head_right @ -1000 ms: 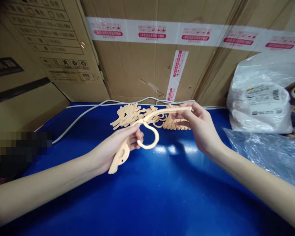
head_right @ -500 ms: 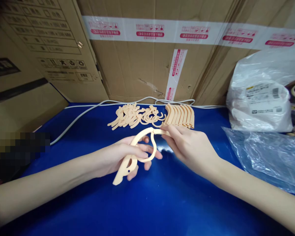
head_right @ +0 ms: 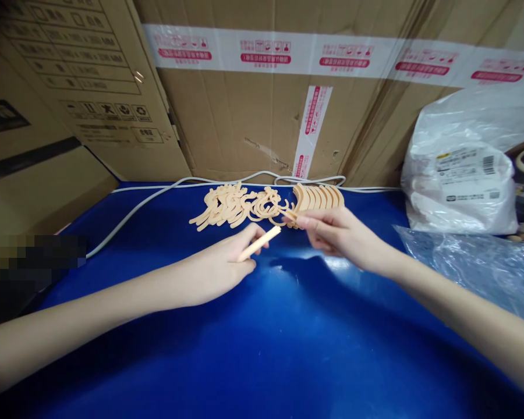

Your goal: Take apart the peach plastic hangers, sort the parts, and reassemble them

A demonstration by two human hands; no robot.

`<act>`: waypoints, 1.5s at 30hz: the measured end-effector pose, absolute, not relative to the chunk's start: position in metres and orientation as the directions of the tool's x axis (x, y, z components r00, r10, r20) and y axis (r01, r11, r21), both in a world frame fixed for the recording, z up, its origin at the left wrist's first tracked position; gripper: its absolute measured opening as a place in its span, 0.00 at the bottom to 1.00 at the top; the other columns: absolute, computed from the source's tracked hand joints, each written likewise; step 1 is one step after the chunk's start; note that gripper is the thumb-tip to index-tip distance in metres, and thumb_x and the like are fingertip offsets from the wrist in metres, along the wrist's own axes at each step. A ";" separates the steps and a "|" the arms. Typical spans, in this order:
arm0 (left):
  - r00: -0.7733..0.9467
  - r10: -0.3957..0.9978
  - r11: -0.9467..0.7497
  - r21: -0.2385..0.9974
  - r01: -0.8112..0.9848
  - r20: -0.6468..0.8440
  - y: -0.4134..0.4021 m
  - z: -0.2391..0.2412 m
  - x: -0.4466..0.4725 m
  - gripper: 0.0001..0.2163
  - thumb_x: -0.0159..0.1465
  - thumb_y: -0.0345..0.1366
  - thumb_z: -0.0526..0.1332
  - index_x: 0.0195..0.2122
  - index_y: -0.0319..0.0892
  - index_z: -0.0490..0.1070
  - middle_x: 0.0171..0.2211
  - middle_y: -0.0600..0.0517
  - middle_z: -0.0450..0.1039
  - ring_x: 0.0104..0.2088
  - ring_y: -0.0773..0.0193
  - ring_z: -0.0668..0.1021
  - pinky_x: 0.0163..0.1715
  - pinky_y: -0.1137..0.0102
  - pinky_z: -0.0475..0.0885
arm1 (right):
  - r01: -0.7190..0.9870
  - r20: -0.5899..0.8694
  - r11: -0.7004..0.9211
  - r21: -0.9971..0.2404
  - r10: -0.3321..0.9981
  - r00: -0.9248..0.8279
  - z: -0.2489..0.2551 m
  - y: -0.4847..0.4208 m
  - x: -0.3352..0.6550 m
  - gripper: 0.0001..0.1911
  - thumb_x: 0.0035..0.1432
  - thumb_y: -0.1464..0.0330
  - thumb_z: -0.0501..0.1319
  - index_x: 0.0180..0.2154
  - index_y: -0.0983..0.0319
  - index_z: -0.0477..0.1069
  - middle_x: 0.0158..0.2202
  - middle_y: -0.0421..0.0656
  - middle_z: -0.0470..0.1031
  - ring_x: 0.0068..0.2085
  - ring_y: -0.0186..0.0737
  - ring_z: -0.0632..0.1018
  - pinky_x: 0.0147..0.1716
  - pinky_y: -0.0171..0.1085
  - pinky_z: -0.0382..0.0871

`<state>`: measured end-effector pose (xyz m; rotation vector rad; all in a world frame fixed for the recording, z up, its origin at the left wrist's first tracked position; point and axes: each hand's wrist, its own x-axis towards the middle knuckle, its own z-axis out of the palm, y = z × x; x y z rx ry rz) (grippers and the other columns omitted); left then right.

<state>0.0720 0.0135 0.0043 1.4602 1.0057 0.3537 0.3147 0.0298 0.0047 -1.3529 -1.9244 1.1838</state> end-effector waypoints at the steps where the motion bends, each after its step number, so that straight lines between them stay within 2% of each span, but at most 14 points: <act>1: 0.538 0.781 0.082 0.905 0.416 -0.318 0.015 0.002 0.070 0.12 0.53 0.27 0.56 0.39 0.46 0.62 0.27 0.58 0.60 0.18 0.73 0.59 0.13 0.77 0.52 | 0.504 -0.052 0.133 -0.853 0.940 -0.336 0.006 0.037 0.320 0.25 0.63 0.49 0.55 0.43 0.63 0.74 0.19 0.34 0.54 0.18 0.29 0.57 0.16 0.33 0.49; 2: 0.512 0.801 0.061 0.894 0.444 -0.309 0.017 0.001 0.069 0.12 0.54 0.29 0.56 0.39 0.46 0.61 0.26 0.58 0.60 0.18 0.73 0.59 0.13 0.77 0.51 | 0.550 -0.012 0.154 -0.820 0.958 -0.286 0.009 0.044 0.325 0.24 0.63 0.49 0.54 0.42 0.63 0.73 0.18 0.34 0.55 0.18 0.30 0.57 0.16 0.34 0.49; 4: 0.478 0.810 0.122 0.894 0.430 -0.340 0.021 -0.002 0.067 0.10 0.56 0.32 0.56 0.40 0.46 0.61 0.26 0.57 0.60 0.19 0.71 0.61 0.12 0.77 0.52 | 0.724 0.079 0.195 -0.662 0.978 -0.192 0.014 0.058 0.335 0.24 0.65 0.50 0.51 0.39 0.63 0.73 0.20 0.37 0.62 0.20 0.32 0.63 0.19 0.35 0.56; 7: 0.439 0.827 0.207 0.916 0.343 -0.351 0.029 -0.003 0.071 0.11 0.60 0.42 0.59 0.41 0.46 0.62 0.28 0.55 0.61 0.21 0.70 0.64 0.12 0.77 0.54 | 0.848 0.157 0.188 -0.496 0.980 -0.125 0.019 0.079 0.342 0.22 0.65 0.55 0.52 0.39 0.64 0.76 0.29 0.46 0.76 0.30 0.38 0.73 0.30 0.37 0.63; 11: 0.449 0.831 0.267 0.943 0.197 -0.329 0.034 0.000 0.081 0.21 0.61 0.56 0.58 0.41 0.42 0.66 0.34 0.51 0.63 0.22 0.71 0.65 0.12 0.77 0.54 | 0.946 0.200 0.135 -0.294 0.977 -0.078 0.016 0.104 0.335 0.20 0.63 0.60 0.55 0.48 0.67 0.76 0.38 0.52 0.80 0.39 0.48 0.77 0.38 0.42 0.64; 14: 0.460 0.812 0.357 0.930 0.092 -0.358 0.035 0.002 0.084 0.22 0.61 0.56 0.58 0.39 0.40 0.68 0.36 0.50 0.62 0.23 0.72 0.65 0.12 0.78 0.53 | 0.981 0.187 0.091 -0.174 0.981 -0.058 0.007 0.118 0.325 0.21 0.62 0.63 0.56 0.52 0.66 0.74 0.39 0.53 0.81 0.41 0.54 0.79 0.38 0.44 0.66; 21: 0.426 0.802 0.451 0.892 0.027 -0.419 0.036 0.000 0.079 0.20 0.62 0.54 0.59 0.37 0.39 0.66 0.35 0.52 0.61 0.21 0.75 0.63 0.11 0.80 0.51 | 1.000 0.216 0.020 0.019 0.976 -0.023 -0.006 0.125 0.310 0.22 0.65 0.62 0.52 0.49 0.68 0.76 0.43 0.60 0.80 0.46 0.62 0.80 0.40 0.50 0.70; 27: 0.415 0.807 0.450 0.892 0.030 -0.421 0.034 0.000 0.077 0.19 0.62 0.53 0.60 0.38 0.39 0.67 0.35 0.51 0.62 0.22 0.74 0.65 0.11 0.80 0.52 | 0.998 0.220 0.021 0.064 0.975 -0.035 -0.008 0.123 0.304 0.26 0.67 0.58 0.48 0.48 0.69 0.75 0.42 0.63 0.79 0.45 0.64 0.80 0.38 0.51 0.71; 33: 0.410 0.811 0.438 0.898 0.045 -0.417 0.032 0.001 0.077 0.20 0.61 0.54 0.60 0.36 0.40 0.67 0.36 0.51 0.63 0.22 0.73 0.64 0.12 0.78 0.51 | 0.999 0.219 0.012 0.046 0.975 -0.022 -0.003 0.114 0.310 0.27 0.67 0.55 0.47 0.53 0.66 0.72 0.41 0.59 0.80 0.41 0.60 0.80 0.34 0.48 0.70; 36: 0.415 0.853 0.313 0.946 0.081 -0.318 0.040 -0.001 0.080 0.18 0.59 0.52 0.63 0.37 0.42 0.66 0.34 0.52 0.62 0.22 0.73 0.63 0.13 0.77 0.50 | 0.999 0.210 0.047 0.020 0.976 -0.050 -0.001 0.101 0.318 0.25 0.66 0.55 0.49 0.54 0.63 0.71 0.38 0.54 0.81 0.38 0.55 0.81 0.33 0.45 0.68; 38: 0.422 0.883 0.166 0.978 0.127 -0.205 0.053 -0.001 0.086 0.15 0.57 0.44 0.66 0.37 0.43 0.65 0.32 0.54 0.62 0.22 0.72 0.63 0.14 0.77 0.52 | 0.990 0.208 0.136 -0.033 0.970 -0.126 -0.002 0.091 0.325 0.25 0.66 0.54 0.49 0.53 0.62 0.73 0.38 0.51 0.80 0.37 0.52 0.80 0.33 0.44 0.68; 40: 0.427 0.897 0.046 0.986 0.159 -0.111 0.069 0.001 0.095 0.10 0.56 0.36 0.64 0.35 0.43 0.62 0.30 0.53 0.63 0.25 0.70 0.67 0.18 0.76 0.59 | 0.962 0.245 0.262 -0.076 0.940 -0.237 -0.006 0.082 0.332 0.28 0.66 0.51 0.49 0.51 0.63 0.73 0.41 0.52 0.79 0.39 0.52 0.80 0.36 0.45 0.70; 42: 0.431 0.899 0.005 0.989 0.150 -0.070 0.085 0.004 0.107 0.06 0.56 0.29 0.60 0.32 0.42 0.62 0.32 0.52 0.66 0.30 0.68 0.71 0.27 0.75 0.67 | 0.924 0.292 0.372 -0.083 0.896 -0.335 -0.011 0.075 0.338 0.31 0.66 0.48 0.48 0.52 0.64 0.73 0.47 0.54 0.76 0.46 0.55 0.78 0.43 0.49 0.71; 45: 0.443 0.895 -0.018 0.989 0.145 -0.049 0.103 0.005 0.123 0.05 0.54 0.26 0.58 0.31 0.41 0.64 0.35 0.50 0.69 0.37 0.65 0.72 0.37 0.72 0.70 | 0.887 0.301 0.455 -0.078 0.859 -0.415 -0.018 0.069 0.343 0.35 0.64 0.46 0.50 0.58 0.65 0.69 0.57 0.56 0.71 0.55 0.59 0.74 0.53 0.54 0.67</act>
